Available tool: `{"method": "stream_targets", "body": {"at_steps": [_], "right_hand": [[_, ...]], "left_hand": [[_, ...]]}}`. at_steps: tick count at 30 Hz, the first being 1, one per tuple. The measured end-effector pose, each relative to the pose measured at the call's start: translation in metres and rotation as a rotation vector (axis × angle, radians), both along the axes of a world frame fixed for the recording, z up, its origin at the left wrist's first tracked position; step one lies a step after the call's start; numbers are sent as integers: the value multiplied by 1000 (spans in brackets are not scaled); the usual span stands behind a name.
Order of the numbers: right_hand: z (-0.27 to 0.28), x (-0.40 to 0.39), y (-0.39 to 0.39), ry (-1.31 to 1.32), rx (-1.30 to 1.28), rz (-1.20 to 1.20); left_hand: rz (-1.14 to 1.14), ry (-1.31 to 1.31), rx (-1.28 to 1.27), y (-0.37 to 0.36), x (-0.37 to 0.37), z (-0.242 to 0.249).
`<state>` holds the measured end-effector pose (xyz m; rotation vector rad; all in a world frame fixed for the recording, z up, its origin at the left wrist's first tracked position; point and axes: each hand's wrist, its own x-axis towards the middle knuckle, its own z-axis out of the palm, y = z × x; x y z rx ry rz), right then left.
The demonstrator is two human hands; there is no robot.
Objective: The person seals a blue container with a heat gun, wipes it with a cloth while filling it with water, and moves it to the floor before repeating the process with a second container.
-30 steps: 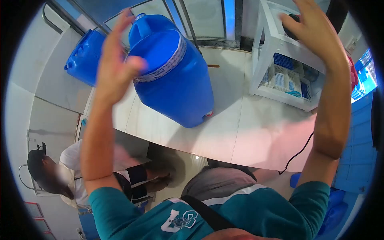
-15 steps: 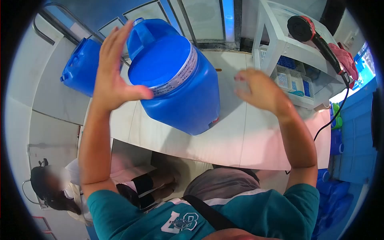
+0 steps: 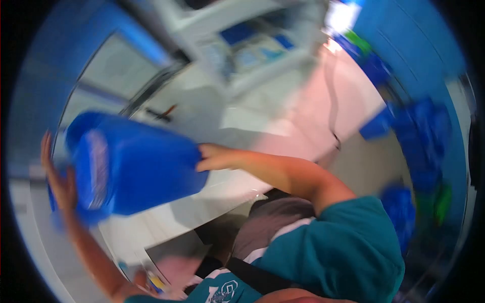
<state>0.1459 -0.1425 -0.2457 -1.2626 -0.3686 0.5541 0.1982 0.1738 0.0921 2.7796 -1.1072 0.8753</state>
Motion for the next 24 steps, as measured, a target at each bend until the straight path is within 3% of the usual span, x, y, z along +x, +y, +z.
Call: {"method": "stream_targets", "body": {"at_steps": [2, 4, 5, 7, 8, 10, 12, 17, 19, 20, 22, 23, 24], "right_hand": [[11, -11, 1, 47, -104, -197], [19, -28, 1, 92, 14, -298], [20, -38, -1, 116, 22, -367], [29, -58, -24, 141, 29, -343], [34, -67, -35, 165, 25, -291], [22, -78, -44, 119, -20, -291], [16, -114, -68, 71, -2, -204], [9, -199, -148, 44, 16, -312], [15, -228, -180, 62, 16, -359], [10, -238, -189, 62, 16, -357], [0, -253, -199, 141, 44, -559], [-1, -261, -211, 152, 48, -597], [-5, -266, -221, 150, 48, -591]], "left_hand": [[-33, -113, 178, 6, 49, -14], [-197, 70, 28, 42, 102, -49], [-233, 72, 40, 26, 92, -52], [4, 575, -795, -14, 55, -51], [-15, 574, -779, -42, 31, -48], [-116, 85, -291, -85, -5, -54], [-46, 56, -258, -97, -40, -53], [100, 86, -160, -114, -126, -36], [57, 157, 142, -123, -168, -18], [60, 157, 142, -145, -188, -11], [-91, 159, 595, -192, -232, 3], [-85, 158, 595, -228, -260, 12], [48, 407, 554, -270, -288, 19]]}}
